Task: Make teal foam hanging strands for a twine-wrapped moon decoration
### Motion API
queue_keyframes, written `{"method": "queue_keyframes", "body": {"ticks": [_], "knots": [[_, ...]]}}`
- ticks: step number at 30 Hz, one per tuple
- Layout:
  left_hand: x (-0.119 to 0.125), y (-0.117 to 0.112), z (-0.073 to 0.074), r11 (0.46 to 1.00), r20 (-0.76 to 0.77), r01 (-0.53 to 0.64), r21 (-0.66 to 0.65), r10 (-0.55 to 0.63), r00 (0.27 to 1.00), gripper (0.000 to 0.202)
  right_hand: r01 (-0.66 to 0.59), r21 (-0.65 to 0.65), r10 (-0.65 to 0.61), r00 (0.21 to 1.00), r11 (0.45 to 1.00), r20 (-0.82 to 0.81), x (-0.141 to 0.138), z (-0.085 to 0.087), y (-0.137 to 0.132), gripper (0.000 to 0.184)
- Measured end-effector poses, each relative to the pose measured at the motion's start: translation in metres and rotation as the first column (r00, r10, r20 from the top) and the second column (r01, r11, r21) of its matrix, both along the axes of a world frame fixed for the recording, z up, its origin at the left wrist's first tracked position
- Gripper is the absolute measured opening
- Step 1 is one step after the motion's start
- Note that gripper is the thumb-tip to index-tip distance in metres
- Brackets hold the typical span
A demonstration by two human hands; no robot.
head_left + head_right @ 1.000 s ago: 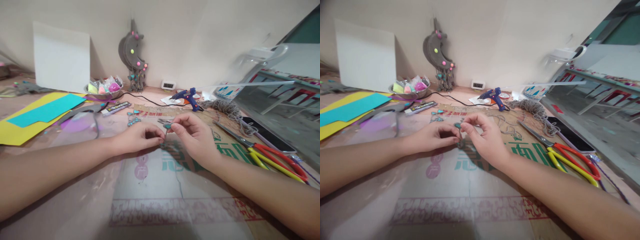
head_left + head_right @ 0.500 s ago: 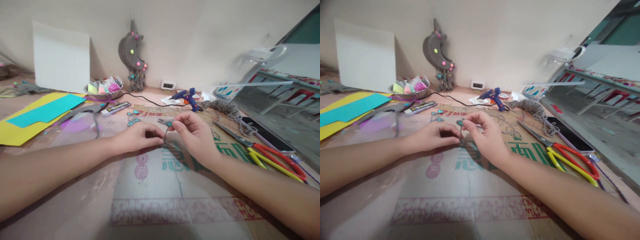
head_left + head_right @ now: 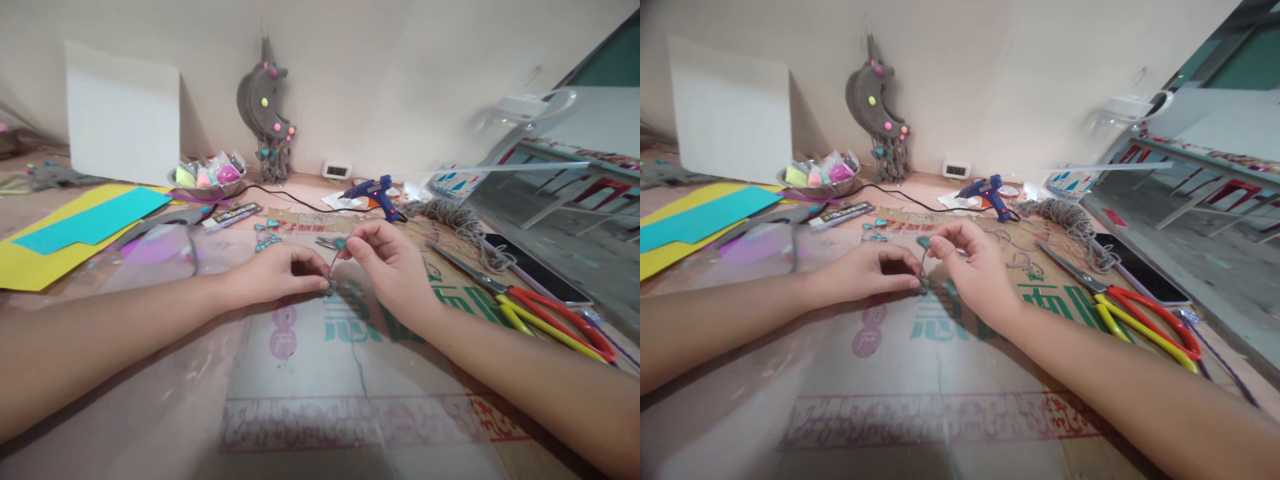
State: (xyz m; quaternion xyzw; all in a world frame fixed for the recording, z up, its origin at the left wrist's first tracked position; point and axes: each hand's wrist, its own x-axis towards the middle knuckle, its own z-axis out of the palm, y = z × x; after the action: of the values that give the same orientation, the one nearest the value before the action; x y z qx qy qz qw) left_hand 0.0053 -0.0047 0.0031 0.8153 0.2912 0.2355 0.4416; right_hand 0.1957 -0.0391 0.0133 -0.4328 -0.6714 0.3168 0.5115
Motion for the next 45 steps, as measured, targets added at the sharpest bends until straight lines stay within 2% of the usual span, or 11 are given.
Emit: {"method": "queue_keyframes", "body": {"ticks": [9, 14, 18, 21, 24, 30, 32, 36, 38, 41, 45], "knots": [[0.0, 0.002, 0.0, 0.999, -0.001, -0.023, 0.044, 0.023, 1.0, 0.016, 0.011, -0.024, -0.01, 0.998, 1.0, 0.067, 0.002, -0.003, 0.008, 0.014], [0.0, 0.002, -0.002, 0.99, 0.048, -0.079, -0.118, 0.086, 0.995, 0.017, 0.036, 0.037, -0.045, 0.961, 0.999, 0.274, 0.013, -0.005, 0.024, 0.025], [0.001, 0.005, -0.006, 0.968, 0.11, -0.101, -0.228, 0.128, 0.986, 0.02, 0.121, 0.177, -0.176, 0.923, 0.977, 0.342, 0.032, -0.006, 0.042, 0.029], [0.001, 0.007, -0.007, 0.968, 0.197, -0.063, -0.242, 0.113, 0.974, 0.019, 0.097, 0.253, -0.222, 0.818, 0.963, 0.531, 0.044, -0.008, 0.054, 0.021], [0.001, 0.008, -0.008, 0.962, 0.232, -0.069, -0.264, 0.132, 0.964, 0.017, -0.068, 0.306, -0.181, 0.678, 0.95, 0.713, 0.05, -0.013, 0.057, 0.026], [0.001, 0.006, -0.006, 0.954, 0.253, -0.057, -0.294, 0.135, 0.958, 0.014, -0.176, 0.334, -0.23, 0.439, 0.926, 0.869, 0.045, -0.017, 0.052, 0.023], [0.001, 0.006, -0.006, 0.956, 0.258, -0.064, -0.288, 0.141, 0.956, 0.015, -0.129, 0.349, -0.256, 0.462, 0.928, 0.849, 0.044, -0.017, 0.051, 0.024], [0.002, 0.006, -0.009, 0.955, 0.288, -0.103, -0.277, 0.184, 0.94, 0.015, 0.081, 0.318, -0.276, 0.719, 0.945, 0.638, 0.043, -0.014, 0.046, 0.024], [0.002, 0.007, -0.01, 0.953, 0.296, -0.126, -0.274, 0.209, 0.932, 0.015, 0.088, 0.324, -0.266, 0.784, 0.942, 0.561, 0.041, -0.011, 0.041, 0.027], [0.002, 0.008, -0.01, 0.95, 0.308, -0.154, -0.273, 0.238, 0.921, 0.014, -0.023, 0.367, -0.212, 0.783, 0.93, 0.585, 0.036, -0.008, 0.032, 0.03], [0.002, 0.008, -0.009, 0.954, 0.319, -0.172, -0.247, 0.247, 0.915, 0.014, -0.171, 0.405, -0.177, 0.703, 0.898, 0.689, 0.031, -0.007, 0.024, 0.031]]}}
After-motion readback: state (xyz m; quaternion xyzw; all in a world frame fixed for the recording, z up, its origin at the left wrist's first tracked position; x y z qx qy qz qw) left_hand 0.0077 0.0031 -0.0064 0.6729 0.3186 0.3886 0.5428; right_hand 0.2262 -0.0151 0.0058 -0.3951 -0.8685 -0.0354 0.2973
